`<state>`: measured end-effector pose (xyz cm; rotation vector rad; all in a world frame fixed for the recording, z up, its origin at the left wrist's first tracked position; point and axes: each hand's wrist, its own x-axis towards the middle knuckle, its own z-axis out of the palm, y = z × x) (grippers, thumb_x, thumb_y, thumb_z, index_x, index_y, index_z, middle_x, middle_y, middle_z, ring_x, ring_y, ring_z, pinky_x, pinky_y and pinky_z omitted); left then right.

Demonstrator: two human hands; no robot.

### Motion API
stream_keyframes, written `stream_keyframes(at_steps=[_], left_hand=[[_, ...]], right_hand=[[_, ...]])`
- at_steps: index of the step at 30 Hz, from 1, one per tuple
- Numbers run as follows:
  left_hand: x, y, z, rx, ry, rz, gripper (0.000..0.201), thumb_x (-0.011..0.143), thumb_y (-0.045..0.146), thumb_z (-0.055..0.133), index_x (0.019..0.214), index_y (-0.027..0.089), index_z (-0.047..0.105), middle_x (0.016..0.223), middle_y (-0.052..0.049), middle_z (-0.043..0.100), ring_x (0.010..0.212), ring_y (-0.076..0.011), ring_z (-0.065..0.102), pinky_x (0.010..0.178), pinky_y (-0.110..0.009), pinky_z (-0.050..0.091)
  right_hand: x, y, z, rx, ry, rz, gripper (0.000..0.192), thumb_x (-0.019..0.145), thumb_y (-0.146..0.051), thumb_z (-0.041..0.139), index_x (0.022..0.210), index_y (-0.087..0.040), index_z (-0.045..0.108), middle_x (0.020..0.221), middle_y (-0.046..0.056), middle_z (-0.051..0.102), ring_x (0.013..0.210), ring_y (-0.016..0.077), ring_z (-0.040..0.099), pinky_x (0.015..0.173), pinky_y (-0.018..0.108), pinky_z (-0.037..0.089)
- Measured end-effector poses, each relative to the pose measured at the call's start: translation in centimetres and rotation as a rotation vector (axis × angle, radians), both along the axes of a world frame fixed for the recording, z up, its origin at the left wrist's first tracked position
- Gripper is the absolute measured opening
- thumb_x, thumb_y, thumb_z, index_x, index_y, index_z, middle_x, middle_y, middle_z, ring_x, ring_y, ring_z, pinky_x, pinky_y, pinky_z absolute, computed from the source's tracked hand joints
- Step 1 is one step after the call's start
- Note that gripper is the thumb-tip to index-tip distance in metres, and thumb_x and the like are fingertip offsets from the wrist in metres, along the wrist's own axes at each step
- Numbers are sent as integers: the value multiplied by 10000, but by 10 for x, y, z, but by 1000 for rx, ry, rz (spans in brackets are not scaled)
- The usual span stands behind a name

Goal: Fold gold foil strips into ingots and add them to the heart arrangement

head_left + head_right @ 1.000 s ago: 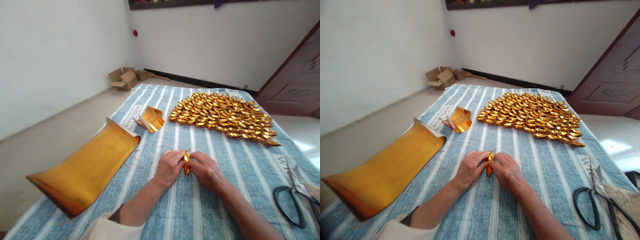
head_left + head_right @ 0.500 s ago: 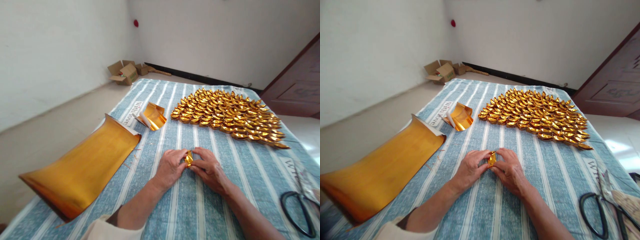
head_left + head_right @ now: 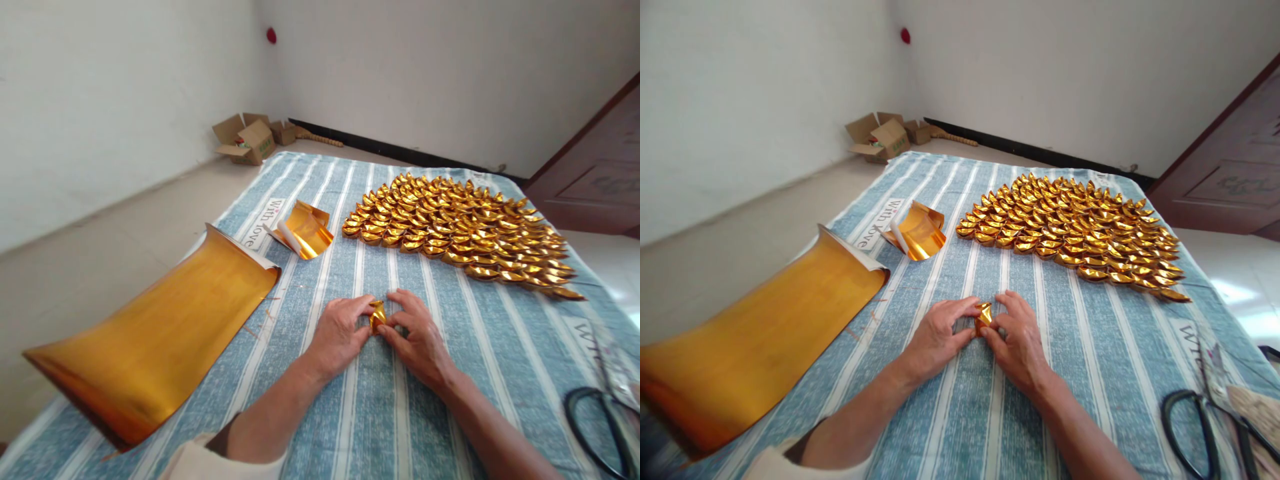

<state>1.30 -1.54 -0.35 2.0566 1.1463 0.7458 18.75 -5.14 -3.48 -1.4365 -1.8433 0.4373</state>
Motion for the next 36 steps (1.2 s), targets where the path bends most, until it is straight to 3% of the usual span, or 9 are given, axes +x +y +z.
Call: stream_keyframes(at_steps=[6,11,15,20,24,30,34,36], left_hand=[[-1,1,2,-43,-14,10,526,675,14,641,1145,245,592,1005,-1,724,985,-214,644,947,-361,415],[0,1,0,-8,-2,29,458,734,38,601,1158,209,581,1009,-25,724,974,-210,647,946,-374,425],[2,4,-7,103,7,60,377,778,70,581,1136,187,589,984,-40,716,942,-204,644,901,-371,469],[5,11,-16,322,106,105,268,797,84,554,1037,166,639,1085,-99,671,1076,-246,583,952,-428,463],[7,13,-17,352,230,122,162,833,131,535,914,155,673,1182,-140,631,1181,-307,518,985,-506,422],[8,9,-7,197,81,113,162,805,120,543,903,158,666,1117,-115,669,1109,-260,577,981,-425,427],[9,2,3,-112,-113,98,182,839,183,498,943,187,647,842,-36,712,785,-181,664,756,-294,505],[10,0,6,-251,-237,115,178,827,195,506,949,181,636,803,-27,709,735,-168,665,701,-264,504]], right_hand=[[-4,1,2,-28,-6,-30,134,795,-238,646,664,-209,643,1221,107,582,1252,312,431,1028,560,339],[-5,3,2,-22,-4,-45,155,790,-245,654,641,-205,640,1206,105,593,1238,301,453,1040,534,339],[-6,4,3,-28,-10,-52,157,788,-228,642,633,-208,634,1206,101,594,1237,297,458,1037,527,347],[-7,4,3,-45,-17,-66,151,770,-207,656,621,-205,637,1200,112,597,1228,300,466,1043,516,343],[-7,4,1,-35,-12,-77,134,759,-198,660,628,-207,640,1198,115,601,1230,306,463,1038,514,346],[-7,5,-1,-13,45,-79,142,758,-236,670,622,-210,638,1179,111,613,1199,303,494,1026,513,352],[-6,4,-1,17,128,-70,130,767,-253,660,644,-212,653,1132,109,628,1144,288,535,998,492,381],[-6,4,0,31,168,-65,127,775,-269,657,660,-213,664,1118,109,631,1131,284,545,991,481,388]])
